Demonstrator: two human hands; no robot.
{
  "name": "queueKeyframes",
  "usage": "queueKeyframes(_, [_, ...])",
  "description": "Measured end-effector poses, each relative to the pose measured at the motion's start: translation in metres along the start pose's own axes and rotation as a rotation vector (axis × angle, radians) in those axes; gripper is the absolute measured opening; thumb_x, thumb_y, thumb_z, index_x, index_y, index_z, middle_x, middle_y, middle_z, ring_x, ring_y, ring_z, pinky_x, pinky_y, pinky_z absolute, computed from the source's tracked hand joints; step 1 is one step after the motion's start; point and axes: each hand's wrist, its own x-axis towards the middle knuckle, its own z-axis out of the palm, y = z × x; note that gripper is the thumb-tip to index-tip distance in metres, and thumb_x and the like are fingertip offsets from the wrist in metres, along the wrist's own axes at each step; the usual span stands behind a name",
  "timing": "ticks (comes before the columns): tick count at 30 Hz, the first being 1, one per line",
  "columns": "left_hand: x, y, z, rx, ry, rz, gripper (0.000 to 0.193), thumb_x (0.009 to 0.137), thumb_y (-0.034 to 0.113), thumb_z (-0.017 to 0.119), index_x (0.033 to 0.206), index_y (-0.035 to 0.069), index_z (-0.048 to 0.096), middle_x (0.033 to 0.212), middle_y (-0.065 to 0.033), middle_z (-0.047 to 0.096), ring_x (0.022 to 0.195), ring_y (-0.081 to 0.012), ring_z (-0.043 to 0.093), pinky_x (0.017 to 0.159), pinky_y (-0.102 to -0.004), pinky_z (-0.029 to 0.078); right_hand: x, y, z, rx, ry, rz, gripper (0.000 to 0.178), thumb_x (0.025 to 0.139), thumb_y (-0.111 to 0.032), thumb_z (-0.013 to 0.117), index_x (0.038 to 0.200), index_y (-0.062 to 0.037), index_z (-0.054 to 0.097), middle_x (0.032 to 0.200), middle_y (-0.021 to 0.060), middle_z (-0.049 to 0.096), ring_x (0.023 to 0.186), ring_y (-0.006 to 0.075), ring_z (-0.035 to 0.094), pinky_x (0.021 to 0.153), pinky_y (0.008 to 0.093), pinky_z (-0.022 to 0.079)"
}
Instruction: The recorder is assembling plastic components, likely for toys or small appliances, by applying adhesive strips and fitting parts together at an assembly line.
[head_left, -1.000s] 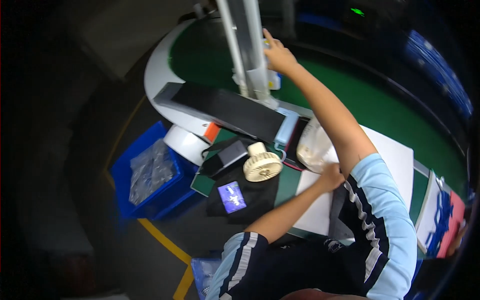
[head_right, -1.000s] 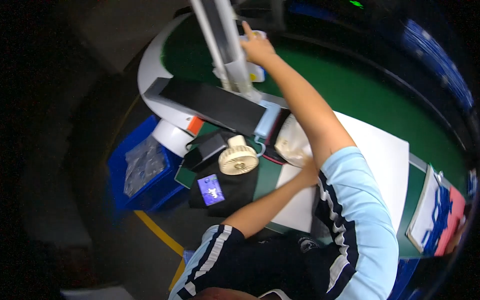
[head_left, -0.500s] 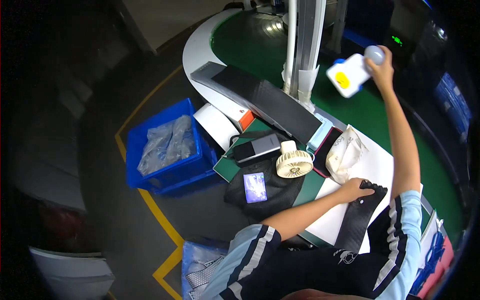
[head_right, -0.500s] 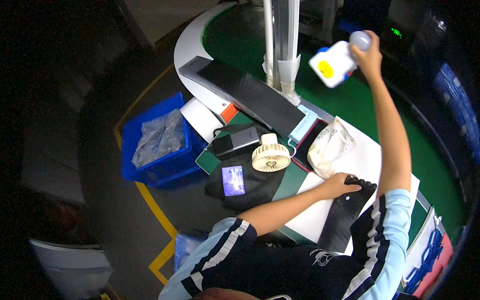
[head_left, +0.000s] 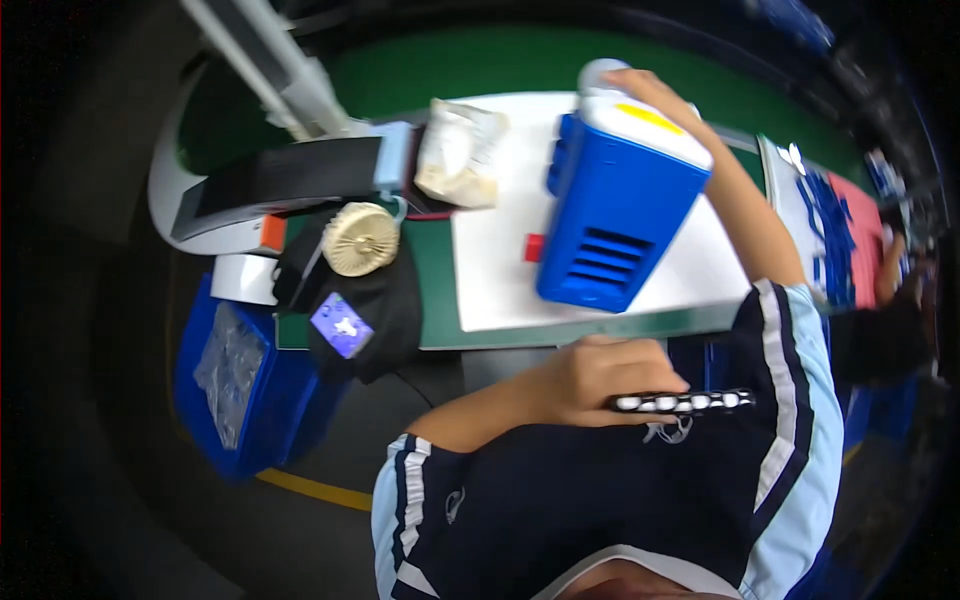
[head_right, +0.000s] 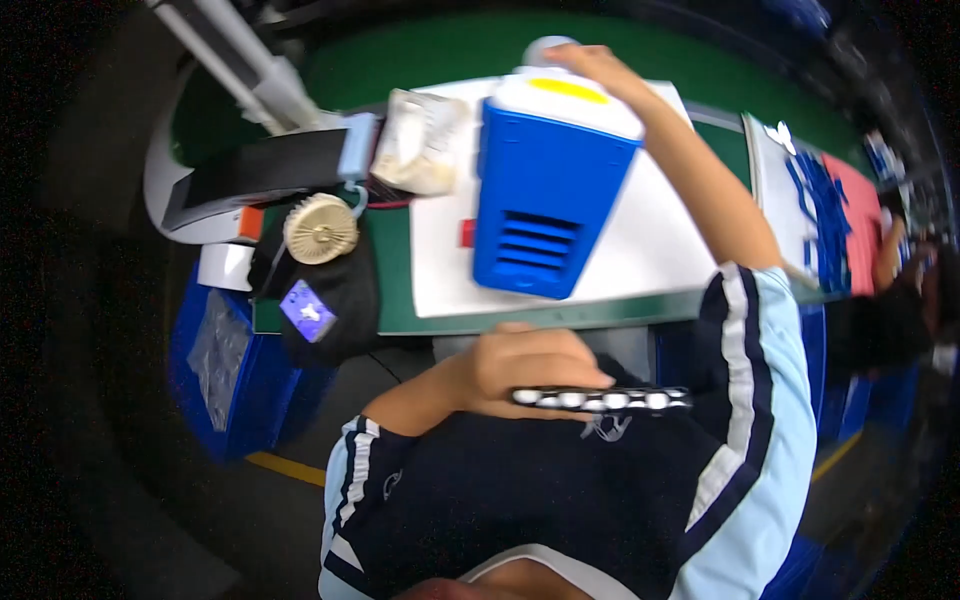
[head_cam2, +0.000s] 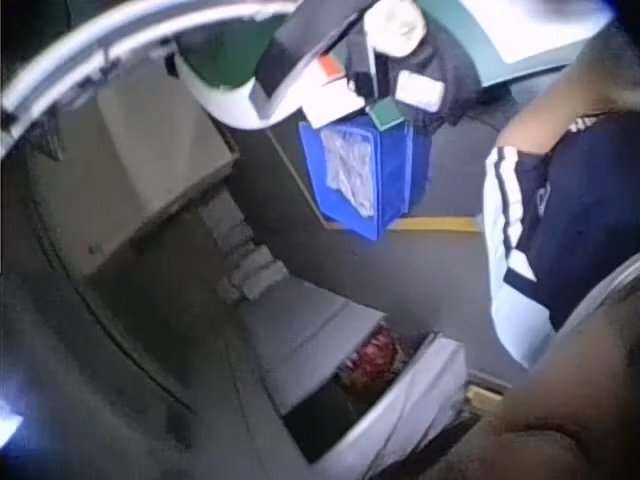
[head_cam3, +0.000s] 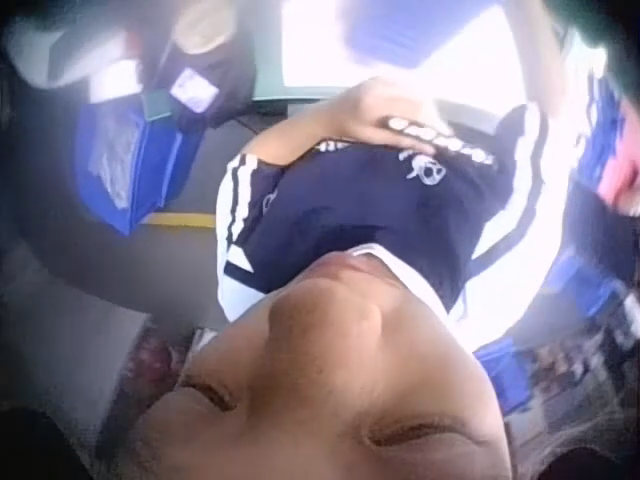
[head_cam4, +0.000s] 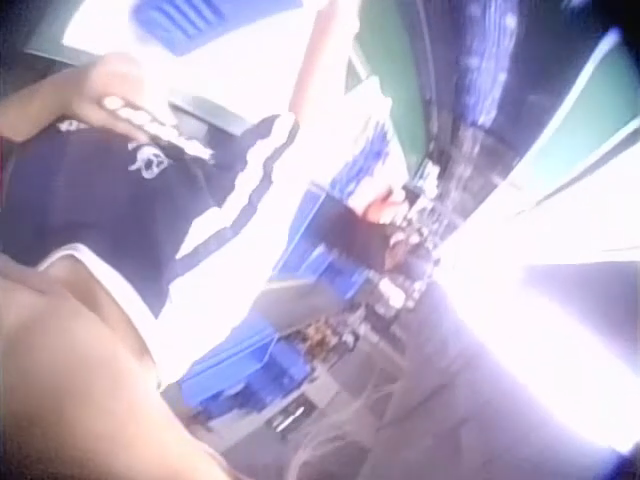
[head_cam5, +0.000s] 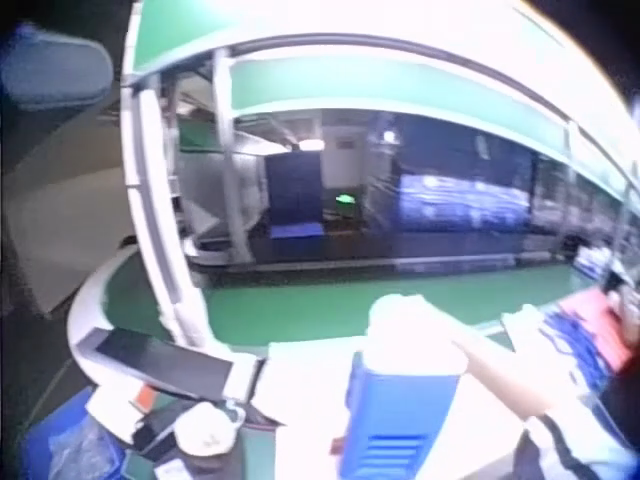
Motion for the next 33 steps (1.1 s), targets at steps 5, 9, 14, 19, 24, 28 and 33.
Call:
queueKeyframes(5, [-0.029,0.004,0.007,0.473,0.008,-0.045,0.014,0.069,0.016,0.063,0.082,0.01,0.063,0.085,-0.0035,0.059,0.096,-0.0233,0.056,0.091,-0.0508,0.028,-0.025,0.05,0.021,0.17,-0.491,0.211,0.064,0.076,-0.052,0.056,0.115,-0.0016,0.053,0.103,0.0211,0.059,0.085,0.0273,0.063,0.053,0.0263,0.051])
queueKeyframes(9, [-0.051,0.016,0.014,0.831,-0.01,-0.132,0.011,0.066,0.017,0.064,0.076,0.015,0.065,0.093,0.0008,0.062,0.104,-0.0233,0.053,0.096,-0.0599,0.011,-0.034,0.049,0.032,0.303,-0.685,0.17,0.06,0.082,-0.042,0.054,0.123,-0.0005,0.044,0.111,0.0275,0.053,0.089,0.0299,0.062,0.058,0.0316,0.054])
queueKeyframes(14, [-0.067,0.004,0.012,0.894,0.045,-0.241,0.024,0.058,0.024,0.074,0.079,0.016,0.066,0.105,-0.0022,0.059,0.109,-0.0252,0.048,0.098,-0.058,0.011,-0.002,0.077,0.072,0.416,-0.89,0.212,0.033,0.088,-0.024,0.049,0.103,0.004,0.06,0.101,0.024,0.058,0.078,0.0257,0.064,0.054,0.0338,0.055])
queueKeyframes(19, [-0.066,-0.017,0.015,0.955,0.196,-0.209,0.024,0.056,0.024,0.076,0.077,0.016,0.067,0.107,-0.0009,0.056,0.106,-0.0238,0.044,0.098,-0.0507,0.019,-0.006,0.073,0.07,0.47,-0.827,0.224,0.039,0.086,-0.029,0.052,0.1,0.0061,0.06,0.093,0.0239,0.06,0.076,0.0258,0.064,0.056,0.0365,0.055])
queueKeyframes(24, [-0.058,-0.017,0.014,0.95,0.211,-0.256,0.023,0.056,0.024,0.076,0.073,0.012,0.067,0.109,-0.0058,0.054,0.106,-0.0275,0.044,0.098,-0.0489,0.02,-0.01,0.107,0.048,0.307,-0.66,0.053,0.053,0.091,-0.038,0.037,0.117,0.0086,0.042,0.092,0.022,0.06,0.069,0.0284,0.065,0.059,0.0354,0.056])
queueKeyframes(28, [-0.062,-0.017,0.011,1.019,0.238,-0.349,0.023,0.057,0.026,0.076,0.074,0.013,0.069,0.114,-0.0086,0.049,0.109,-0.0286,0.041,0.099,-0.0497,0.019,-0.078,0.088,-0.023,0.174,-0.332,-0.456,0.036,0.082,-0.023,0.057,0.109,-0.0014,0.047,0.09,0.0125,0.059,0.083,0.0178,0.06,0.068,0.0292,0.05])
queueKeyframes(33, [-0.056,-0.013,0.018,1.019,0.248,-0.393,0.024,0.057,0.027,0.076,0.076,0.015,0.071,0.121,-0.0118,0.046,0.112,-0.029,0.039,0.1,-0.0489,0.018,-0.166,0.05,-0.067,0.124,-0.63,-0.669,0.033,0.071,-0.011,0.067,0.099,-0.0022,0.053,0.097,0.0083,0.056,0.091,0.0215,0.054,0.079,0.0314,0.042])
